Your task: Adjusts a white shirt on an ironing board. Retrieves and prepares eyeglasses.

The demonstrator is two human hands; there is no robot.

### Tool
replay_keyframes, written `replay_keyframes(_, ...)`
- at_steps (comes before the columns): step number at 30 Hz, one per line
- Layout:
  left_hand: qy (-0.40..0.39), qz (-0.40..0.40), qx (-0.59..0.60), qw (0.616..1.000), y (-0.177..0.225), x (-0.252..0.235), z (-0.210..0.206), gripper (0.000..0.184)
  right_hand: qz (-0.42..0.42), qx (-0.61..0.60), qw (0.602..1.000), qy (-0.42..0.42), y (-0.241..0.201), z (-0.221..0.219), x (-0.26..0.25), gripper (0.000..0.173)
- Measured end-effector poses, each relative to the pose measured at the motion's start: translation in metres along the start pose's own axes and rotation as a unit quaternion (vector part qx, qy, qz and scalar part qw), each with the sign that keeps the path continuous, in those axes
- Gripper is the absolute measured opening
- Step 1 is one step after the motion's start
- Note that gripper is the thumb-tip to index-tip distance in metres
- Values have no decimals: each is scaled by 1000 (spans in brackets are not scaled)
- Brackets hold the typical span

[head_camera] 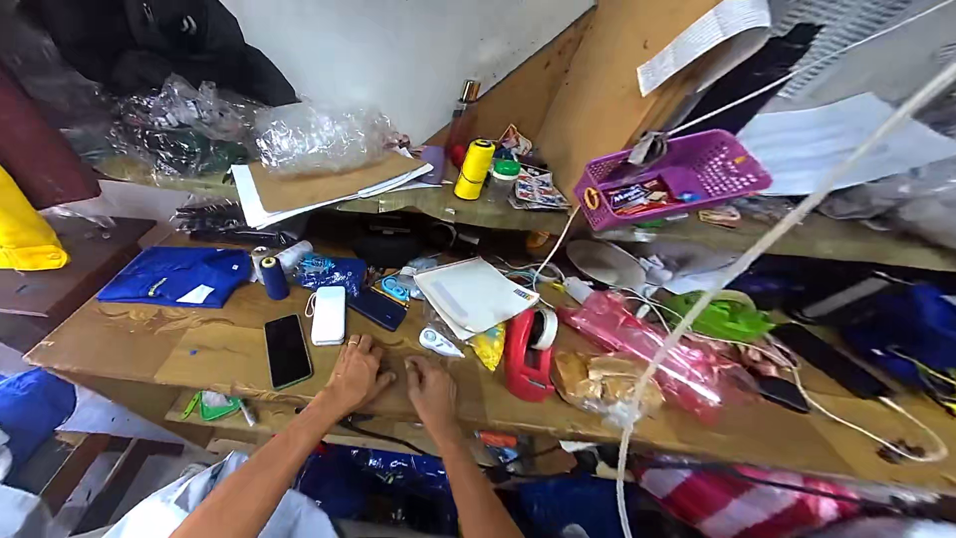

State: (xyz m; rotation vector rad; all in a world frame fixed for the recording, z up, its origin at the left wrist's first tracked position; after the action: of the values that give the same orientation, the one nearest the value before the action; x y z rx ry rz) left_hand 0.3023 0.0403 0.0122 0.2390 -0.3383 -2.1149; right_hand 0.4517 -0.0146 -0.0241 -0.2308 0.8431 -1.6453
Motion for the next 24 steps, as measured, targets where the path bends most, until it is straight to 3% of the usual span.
replay_keyframes(5,252,-91,35,963,49,-102,156,35,31,18,994,105,-2,-1,8,23)
replay_keyframes(8,301,-138,-12,943,68,-207,216,38,33,21,991,124,-3,1,8,21)
replay_keyframes(11,234,-98,-72,965,68,-294,222,57,41,35,990,132,0,0,9,22)
replay_keyframes(15,148,0,-137,979,64,-337,211,71,58,46,986,148,1,-1,8,23)
replay_keyframes(24,232,55,-168,957,77,-346,210,62,58,62,987,139,1,-4,11,24)
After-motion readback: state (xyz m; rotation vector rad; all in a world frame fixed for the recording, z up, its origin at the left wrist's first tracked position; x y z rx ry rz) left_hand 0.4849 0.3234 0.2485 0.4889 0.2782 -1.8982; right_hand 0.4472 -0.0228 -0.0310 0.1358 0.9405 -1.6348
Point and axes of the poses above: each hand's wrist, its own x-axis away from the middle knuckle, its own z-axis out of the back of the hand, y = z × x, the point moved 7 cm from there along -x, towards the middle knuckle, and after that the axes turned 4 degrees about y, right-handed, at the moved point
